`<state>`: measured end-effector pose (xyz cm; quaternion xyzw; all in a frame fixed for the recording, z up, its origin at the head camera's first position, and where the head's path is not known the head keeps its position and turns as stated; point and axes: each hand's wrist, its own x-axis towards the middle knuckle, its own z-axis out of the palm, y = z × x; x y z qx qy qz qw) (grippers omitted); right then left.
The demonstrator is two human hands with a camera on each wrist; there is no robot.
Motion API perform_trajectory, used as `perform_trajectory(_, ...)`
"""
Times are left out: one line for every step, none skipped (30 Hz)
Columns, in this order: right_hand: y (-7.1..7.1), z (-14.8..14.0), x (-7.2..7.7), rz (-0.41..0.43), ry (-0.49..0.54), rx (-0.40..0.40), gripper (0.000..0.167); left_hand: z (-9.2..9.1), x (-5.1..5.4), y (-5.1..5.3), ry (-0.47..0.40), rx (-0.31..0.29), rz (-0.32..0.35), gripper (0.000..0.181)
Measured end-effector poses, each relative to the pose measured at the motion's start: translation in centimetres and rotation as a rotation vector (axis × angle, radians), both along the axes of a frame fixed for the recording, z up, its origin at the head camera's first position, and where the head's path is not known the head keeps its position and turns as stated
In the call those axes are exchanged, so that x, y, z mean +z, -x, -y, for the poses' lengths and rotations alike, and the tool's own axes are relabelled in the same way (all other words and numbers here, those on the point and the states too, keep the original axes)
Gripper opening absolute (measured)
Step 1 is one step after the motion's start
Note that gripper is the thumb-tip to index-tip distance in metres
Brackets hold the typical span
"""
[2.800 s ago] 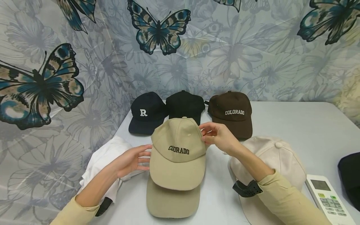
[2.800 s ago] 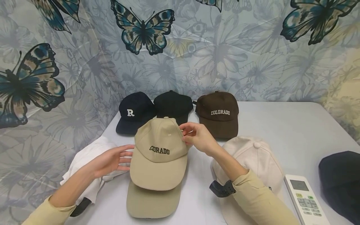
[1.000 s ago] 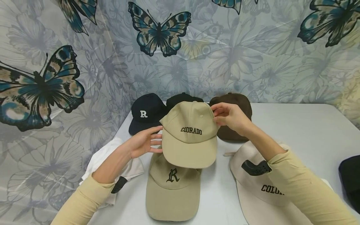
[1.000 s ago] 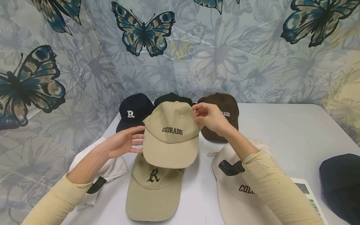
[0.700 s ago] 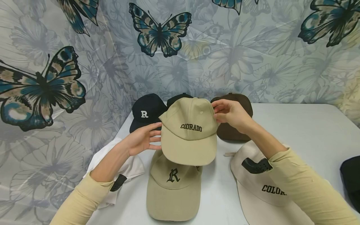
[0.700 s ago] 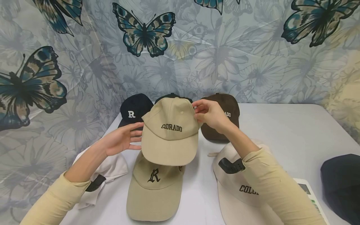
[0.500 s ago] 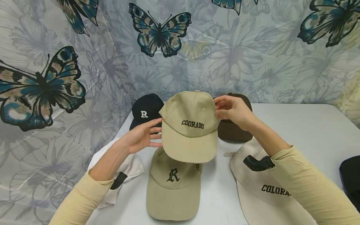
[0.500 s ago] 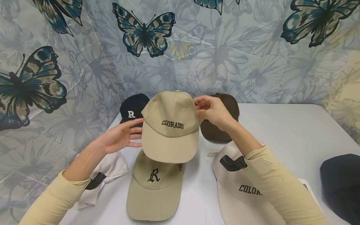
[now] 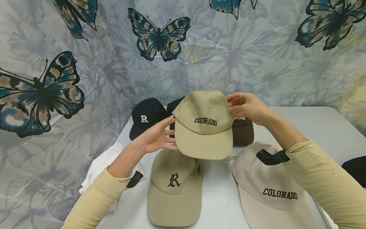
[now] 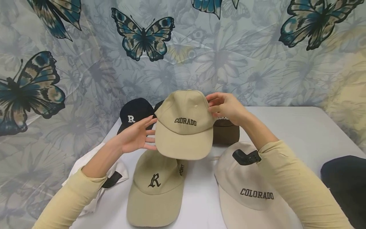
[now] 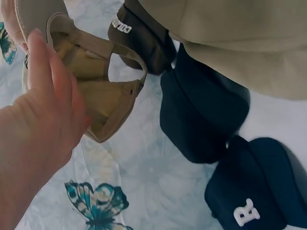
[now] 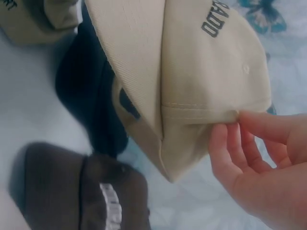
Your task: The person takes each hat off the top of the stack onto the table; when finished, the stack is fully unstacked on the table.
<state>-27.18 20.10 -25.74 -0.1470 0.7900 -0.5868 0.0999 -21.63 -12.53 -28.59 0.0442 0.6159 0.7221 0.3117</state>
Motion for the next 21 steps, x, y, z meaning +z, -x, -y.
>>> perform_trajectory(0.1, -0.3, 0.1, 0.006, -0.007, -0.001, 0.042, -0.3, 0.0, 0.1, -0.005, -0.014, 0.008, 0.062)
perform_trajectory(0.1, -0.7, 0.2, 0.010, -0.012, -0.001, 0.043, -0.7, 0.0, 0.3, -0.012, -0.025, 0.016, 0.062)
perform_trajectory(0.2, -1.1, 0.3, 0.012, -0.022, -0.009, 0.044, -1.0, 0.1, 0.4, -0.021, -0.033, 0.023, 0.061)
perform_trajectory(0.2, -1.5, 0.4, 0.014, -0.032, -0.013, 0.044, -1.4, 0.1, 0.6, -0.030, -0.039, 0.029, 0.062)
perform_trajectory(0.3, -1.9, 0.4, 0.014, -0.043, -0.016, 0.044, -1.8, 0.2, 0.7, -0.040, -0.042, 0.034, 0.062)
perform_trajectory(0.3, -2.4, 0.5, 0.015, -0.054, -0.021, 0.045, -2.2, 0.3, 0.8, -0.048, -0.042, 0.043, 0.063)
perform_trajectory(0.3, -2.8, 0.6, 0.017, -0.063, -0.025, 0.045, -2.6, 0.3, 1.0, -0.054, -0.045, 0.047, 0.063)
perform_trajectory(0.3, -3.2, 0.6, 0.021, -0.069, -0.027, 0.045, -3.0, 0.4, 1.1, -0.057, -0.047, 0.048, 0.064)
perform_trajectory(0.3, -3.6, 0.7, 0.024, -0.074, -0.030, 0.046, -3.4, 0.5, 1.2, -0.056, -0.051, 0.050, 0.065)
perform_trajectory(0.3, -4.0, 0.7, 0.028, -0.077, -0.032, 0.046, -3.8, 0.5, 1.3, -0.055, -0.058, 0.050, 0.066)
perform_trajectory(0.3, -4.4, 0.7, 0.030, -0.079, -0.032, 0.046, -4.2, 0.6, 1.4, -0.051, -0.064, 0.050, 0.067)
perform_trajectory(0.2, -4.7, 0.7, 0.033, -0.080, -0.030, 0.047, -4.6, 0.6, 1.5, -0.046, -0.069, 0.051, 0.067)
perform_trajectory(0.2, -5.1, 0.8, 0.038, -0.080, -0.030, 0.047, -4.9, 0.6, 1.7, -0.041, -0.073, 0.051, 0.068)
perform_trajectory(0.2, -5.4, 0.8, 0.040, -0.082, -0.028, 0.046, -5.2, 0.6, 1.8, -0.038, -0.074, 0.053, 0.068)
perform_trajectory(0.2, -5.7, 0.8, 0.044, -0.081, -0.030, 0.046, -5.6, 0.6, 1.9, -0.037, -0.074, 0.056, 0.068)
perform_trajectory(0.2, -6.1, 0.8, 0.047, -0.082, -0.029, 0.044, -5.8, 0.6, 2.0, -0.039, -0.072, 0.059, 0.068)
perform_trajectory(0.2, -6.4, 0.8, 0.050, -0.084, -0.028, 0.043, -6.1, 0.6, 2.1, -0.041, -0.071, 0.063, 0.068)
perform_trajectory(0.2, -6.7, 0.9, 0.054, -0.085, -0.029, 0.043, -6.4, 0.6, 2.2, -0.047, -0.072, 0.068, 0.069)
perform_trajectory(0.3, -7.0, 0.9, 0.058, -0.086, -0.031, 0.044, -6.7, 0.6, 2.3, -0.055, -0.072, 0.076, 0.069)
perform_trajectory(0.3, -7.3, 1.0, 0.060, -0.091, -0.033, 0.045, -7.0, 0.6, 2.4, -0.064, -0.074, 0.083, 0.070)
perform_trajectory(0.4, -7.6, 1.1, 0.064, -0.095, -0.038, 0.048, -7.3, 0.6, 2.4, -0.073, -0.075, 0.089, 0.071)
